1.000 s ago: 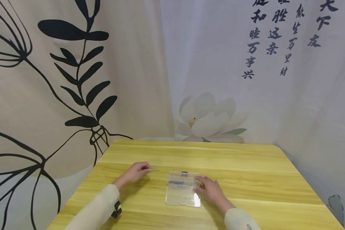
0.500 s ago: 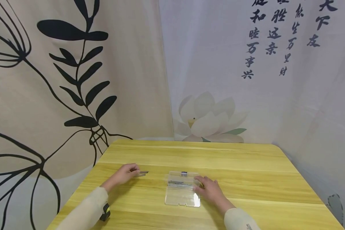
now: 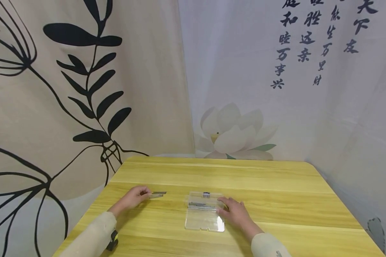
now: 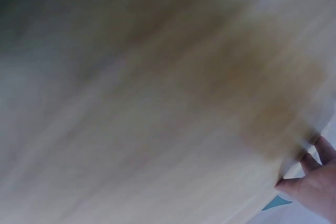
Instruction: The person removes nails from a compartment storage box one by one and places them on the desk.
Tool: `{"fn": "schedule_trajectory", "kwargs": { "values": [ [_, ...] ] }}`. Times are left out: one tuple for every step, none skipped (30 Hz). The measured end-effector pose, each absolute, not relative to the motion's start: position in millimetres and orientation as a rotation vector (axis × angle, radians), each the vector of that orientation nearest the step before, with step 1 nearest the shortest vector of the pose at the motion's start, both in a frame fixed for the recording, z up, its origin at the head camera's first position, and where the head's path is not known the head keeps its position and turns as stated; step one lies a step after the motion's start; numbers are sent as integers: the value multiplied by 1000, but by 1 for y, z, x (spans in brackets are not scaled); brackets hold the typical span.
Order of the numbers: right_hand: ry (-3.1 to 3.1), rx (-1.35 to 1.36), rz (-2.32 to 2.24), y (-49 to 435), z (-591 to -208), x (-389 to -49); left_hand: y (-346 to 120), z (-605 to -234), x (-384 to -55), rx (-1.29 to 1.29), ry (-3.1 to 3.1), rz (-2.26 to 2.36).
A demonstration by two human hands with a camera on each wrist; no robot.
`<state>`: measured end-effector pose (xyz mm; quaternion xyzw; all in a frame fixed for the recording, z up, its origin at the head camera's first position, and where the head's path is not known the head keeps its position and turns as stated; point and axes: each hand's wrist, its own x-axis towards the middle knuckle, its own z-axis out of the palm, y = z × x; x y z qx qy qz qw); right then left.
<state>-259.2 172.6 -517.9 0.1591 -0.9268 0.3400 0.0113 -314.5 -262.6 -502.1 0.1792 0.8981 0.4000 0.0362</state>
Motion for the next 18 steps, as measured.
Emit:
{"fn": "schedule_trajectory", "kwargs": {
  "values": [
    [-2891, 497, 1059, 173, -518, -259, -262, -503, -314, 544, 2760, 1232],
    [-2892, 497, 1057, 173, -518, -259, -262, -504, -314, 535, 2762, 1230],
    [-2892, 497, 1055, 173, -519, -259, -262, -505, -314, 529, 2765, 1228],
    [-2893, 498, 1054, 173, -519, -260, -262, -506, -314, 521, 2770, 1221],
    [-2892, 497, 1054, 173, -519, -260, -261, -508, -314, 515, 2775, 1219],
    [-2892, 495, 1055, 173, -519, -260, -261, -508, -314, 508, 2778, 1214],
    [-2893, 494, 1056, 173, -519, -260, -260, -509, -314, 502, 2782, 1212],
    [-2893, 493, 1057, 173, -519, -260, -260, -510, -314, 500, 2788, 1203],
    [-2893, 492, 1059, 173, -519, -260, -260, -510, -313, 499, 2794, 1202],
    [-2894, 491, 1060, 173, -518, -259, -260, -511, -313, 496, 2799, 1197],
    [-2894, 491, 1063, 173, -518, -259, -259, -511, -313, 499, 2807, 1195],
    [-2894, 492, 1063, 173, -518, -259, -259, -511, -313, 495, 2811, 1188],
    [-2893, 493, 1063, 173, -518, -259, -259, -512, -313, 493, 2816, 1186],
    [-2891, 494, 1066, 173, -518, -259, -259, -512, -313, 497, 2819, 1180],
    [-2889, 494, 1065, 173, -518, -259, -259, -512, -313, 499, 2821, 1179],
    [-2888, 496, 1066, 173, -518, -259, -259, -512, -312, 504, 2822, 1173],
    [-2886, 496, 1065, 173, -518, -259, -259, -512, -312, 512, 2826, 1172],
    [-2886, 496, 1062, 173, -519, -259, -258, -512, -312, 517, 2826, 1167]
  ]
}}
